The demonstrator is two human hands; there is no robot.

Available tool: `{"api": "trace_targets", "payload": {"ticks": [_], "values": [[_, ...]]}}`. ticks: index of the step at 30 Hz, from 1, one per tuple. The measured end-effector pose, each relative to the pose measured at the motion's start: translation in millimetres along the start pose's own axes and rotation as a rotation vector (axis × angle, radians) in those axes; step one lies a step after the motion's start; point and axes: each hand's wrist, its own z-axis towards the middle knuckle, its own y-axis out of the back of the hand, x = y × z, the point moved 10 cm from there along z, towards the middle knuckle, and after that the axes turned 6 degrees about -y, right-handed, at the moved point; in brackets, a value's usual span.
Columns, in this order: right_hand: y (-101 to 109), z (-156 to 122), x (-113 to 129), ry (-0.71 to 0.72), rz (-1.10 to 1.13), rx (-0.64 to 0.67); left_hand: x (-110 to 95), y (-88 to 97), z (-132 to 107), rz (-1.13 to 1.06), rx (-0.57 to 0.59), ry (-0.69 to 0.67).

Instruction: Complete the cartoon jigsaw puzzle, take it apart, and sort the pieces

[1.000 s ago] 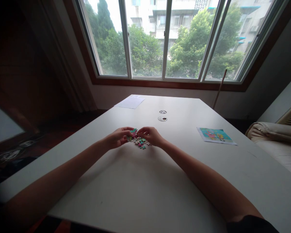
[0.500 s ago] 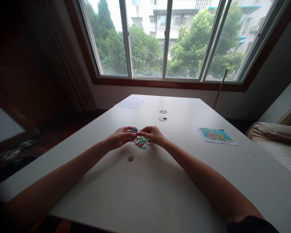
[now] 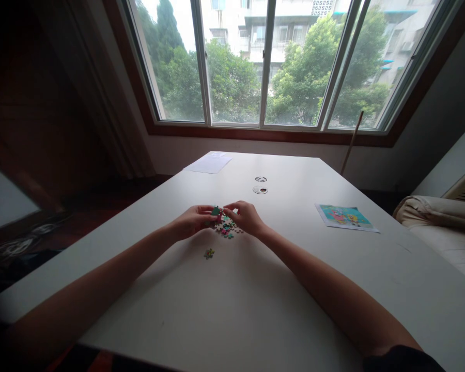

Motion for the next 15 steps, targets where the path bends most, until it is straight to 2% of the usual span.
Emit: {"api": "trace_targets", "payload": {"ticks": [5, 9, 15], "values": [[-12, 2, -5, -0.044, 0.089, 0.064, -1, -7.5, -1, 0.107, 0.07, -0.033], [-9, 3, -8, -0.056, 0.133, 0.056, -2, -3.0, 0, 0.043, 0.025, -0.036], [1, 1, 2, 0.014, -0.007, -0.022, 2, 10.1, 3, -0.029, -0.077, -0.011]]}}
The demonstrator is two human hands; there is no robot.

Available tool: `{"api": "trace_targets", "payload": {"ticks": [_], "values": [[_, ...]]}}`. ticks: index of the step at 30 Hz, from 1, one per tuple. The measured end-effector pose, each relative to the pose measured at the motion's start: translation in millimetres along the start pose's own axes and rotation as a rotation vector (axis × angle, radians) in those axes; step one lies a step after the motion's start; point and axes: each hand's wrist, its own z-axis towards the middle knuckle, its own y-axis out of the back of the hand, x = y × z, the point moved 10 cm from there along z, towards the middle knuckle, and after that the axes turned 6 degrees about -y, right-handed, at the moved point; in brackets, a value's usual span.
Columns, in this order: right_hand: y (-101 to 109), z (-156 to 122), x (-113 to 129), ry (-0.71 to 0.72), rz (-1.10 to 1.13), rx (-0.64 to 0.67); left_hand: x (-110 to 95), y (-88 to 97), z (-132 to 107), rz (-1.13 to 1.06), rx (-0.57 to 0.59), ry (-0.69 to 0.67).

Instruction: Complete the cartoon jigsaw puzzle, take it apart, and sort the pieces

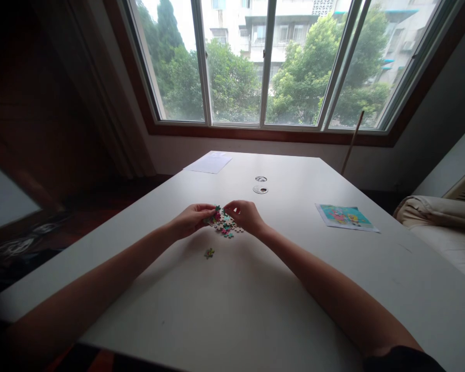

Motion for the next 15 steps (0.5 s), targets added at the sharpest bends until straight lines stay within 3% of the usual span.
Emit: {"api": "trace_targets", "payload": {"ticks": [8, 15], "values": [[-3, -2, 5, 0.04, -0.036, -0.003, -2, -12.9, -4, 0.051, 0.095, -0.018], [-13, -4, -3, -0.08, -0.034, 0.084, -9, -6.1, -3, -0.078, -0.018, -0.047]]}}
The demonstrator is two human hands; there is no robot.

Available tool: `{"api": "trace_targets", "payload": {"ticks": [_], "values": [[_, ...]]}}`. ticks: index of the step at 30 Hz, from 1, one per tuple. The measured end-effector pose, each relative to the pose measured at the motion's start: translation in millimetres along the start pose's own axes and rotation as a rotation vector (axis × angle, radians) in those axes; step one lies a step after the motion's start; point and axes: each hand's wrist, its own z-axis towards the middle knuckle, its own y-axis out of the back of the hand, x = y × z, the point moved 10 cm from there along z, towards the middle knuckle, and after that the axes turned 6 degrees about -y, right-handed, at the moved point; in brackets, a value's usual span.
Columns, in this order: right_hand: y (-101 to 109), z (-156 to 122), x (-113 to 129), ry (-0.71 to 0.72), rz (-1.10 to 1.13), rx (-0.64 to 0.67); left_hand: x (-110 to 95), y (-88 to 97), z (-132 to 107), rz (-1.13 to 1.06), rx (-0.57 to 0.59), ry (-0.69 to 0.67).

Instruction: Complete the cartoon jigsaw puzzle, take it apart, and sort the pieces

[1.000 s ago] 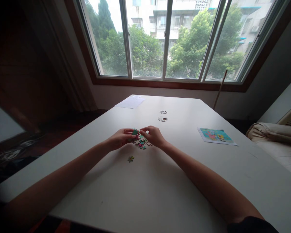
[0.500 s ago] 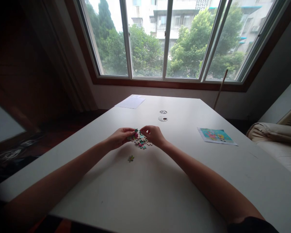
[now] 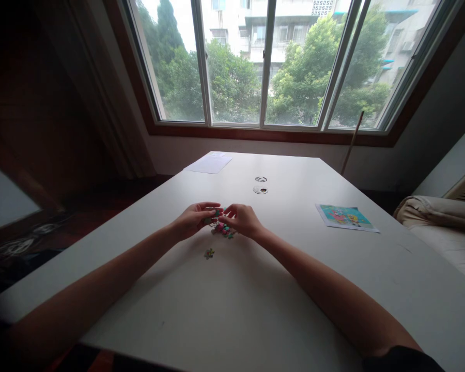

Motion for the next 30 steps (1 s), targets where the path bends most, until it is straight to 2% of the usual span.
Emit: {"api": "trace_targets", "payload": {"ticks": [5, 9, 13, 18, 22, 25, 30], "values": [[-5, -1, -2, -0.048, -0.011, 0.025, -3, -5.2, 0, -0.043, 0.028, -0.026], [-6, -1, 0, -0.044, -0.024, 0.044, -6, -12.6, -1, 0.01, 0.103, -0.064], [2, 2, -3, -0.052, -0.097, 0.022, -22, -17.9, -1, 0.211, 0.188, -0.233], [16, 6, -15, -0.041, -0.176, 0.116, -44, -31.9, -9, 0.528, 0.345, -0.431], [43, 5, -42, -0.082, -0.267, 0.15, -46, -40.1, -15, 0.789, 0.396, -0.509], [72, 0, -72, -0.129, -0.379, 0.137, -39, -49.1, -19, 1.059, 0.452, -0.54], [137, -21, -152, -0.306, -0.606, 0.124, -37, -66.6, -38, 1.32, 0.589, -0.567]]}}
